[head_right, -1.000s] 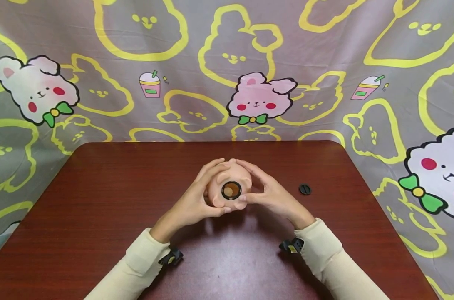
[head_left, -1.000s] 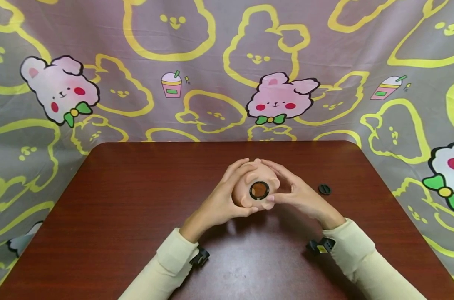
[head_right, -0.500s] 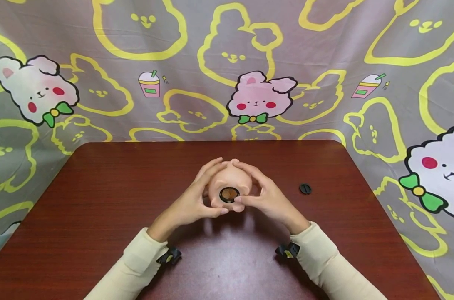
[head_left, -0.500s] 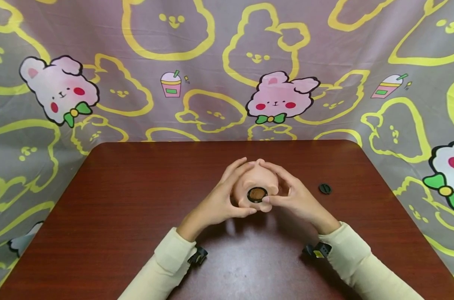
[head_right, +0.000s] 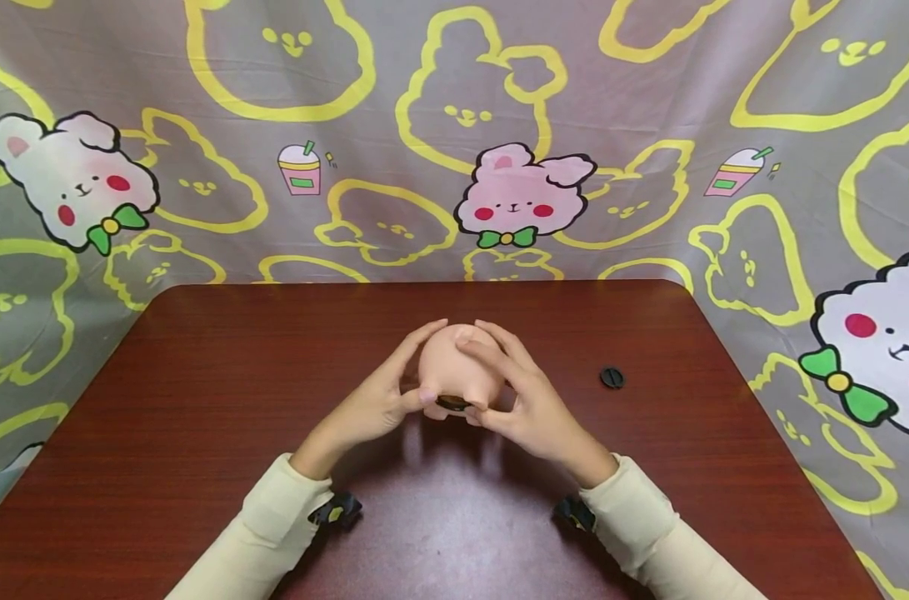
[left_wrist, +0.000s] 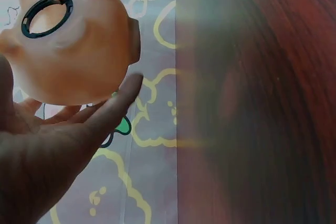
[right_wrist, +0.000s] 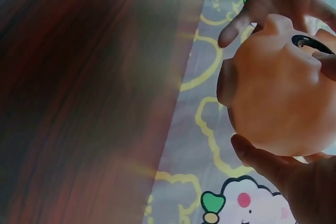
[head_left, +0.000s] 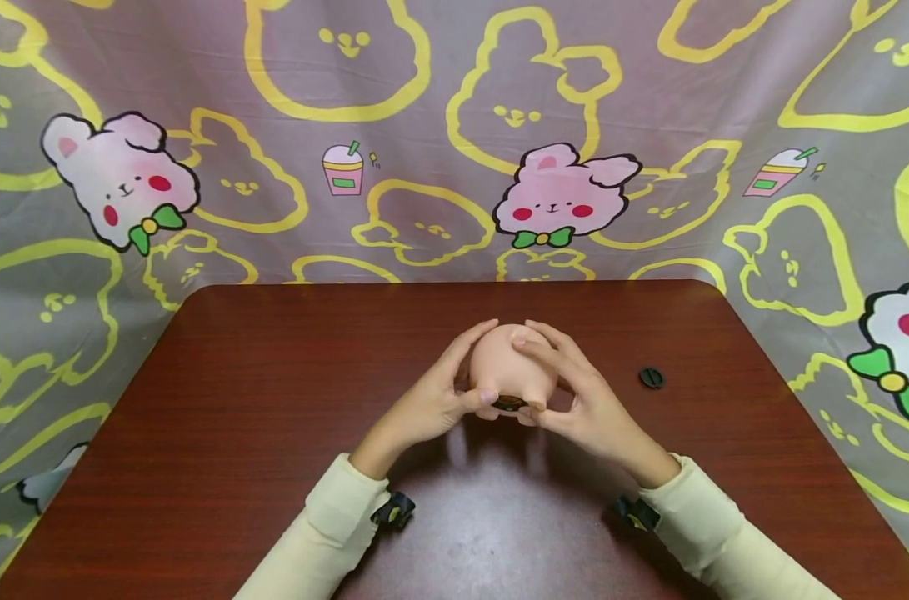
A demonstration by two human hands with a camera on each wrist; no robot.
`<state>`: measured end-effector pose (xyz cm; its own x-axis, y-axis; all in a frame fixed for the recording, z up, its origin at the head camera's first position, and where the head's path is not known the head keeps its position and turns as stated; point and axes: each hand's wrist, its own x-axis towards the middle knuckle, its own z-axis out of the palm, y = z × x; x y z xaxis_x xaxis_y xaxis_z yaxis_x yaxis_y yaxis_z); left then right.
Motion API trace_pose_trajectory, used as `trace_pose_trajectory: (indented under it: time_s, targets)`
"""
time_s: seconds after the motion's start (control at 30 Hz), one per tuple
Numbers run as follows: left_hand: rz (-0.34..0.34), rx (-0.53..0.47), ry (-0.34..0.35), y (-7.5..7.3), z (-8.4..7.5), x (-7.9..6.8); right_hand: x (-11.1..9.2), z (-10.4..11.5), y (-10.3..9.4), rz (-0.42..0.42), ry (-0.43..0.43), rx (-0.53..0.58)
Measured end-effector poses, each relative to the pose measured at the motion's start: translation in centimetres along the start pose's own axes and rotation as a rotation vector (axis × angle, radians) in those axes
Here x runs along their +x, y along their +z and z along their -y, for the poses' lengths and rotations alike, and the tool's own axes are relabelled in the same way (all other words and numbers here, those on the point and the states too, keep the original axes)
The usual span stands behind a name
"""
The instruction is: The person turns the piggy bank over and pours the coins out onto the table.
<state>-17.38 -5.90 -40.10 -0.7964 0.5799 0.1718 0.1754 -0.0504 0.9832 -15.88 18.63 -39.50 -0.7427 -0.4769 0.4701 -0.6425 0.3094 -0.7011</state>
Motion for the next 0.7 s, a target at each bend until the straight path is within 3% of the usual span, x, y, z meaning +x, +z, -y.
trace_pose_trajectory:
  time_s: [0.23,0.33,0.57,0.7]
  targets:
    - [0.031,-0.121,-0.088,-0.16,-0.16,0.05,-0.23,0.34,0.53,0.029,-0.095,-0.126]
    - [0.032,-0.134,-0.091,-0.19,-0.24,0.06,-0.15,0.38,0.59,0.039,-0.129,-0.141]
    - [-0.014,-0.08,-0.053,-0.13,-0.44,-0.01,0.17,0.36,0.34,0.084,-0.161,-0.201]
    - [-0.063,0.021,-0.013,-0.1,-0.41,-0.02,0.18,0.3,0.09,0.098,-0.16,-0.208]
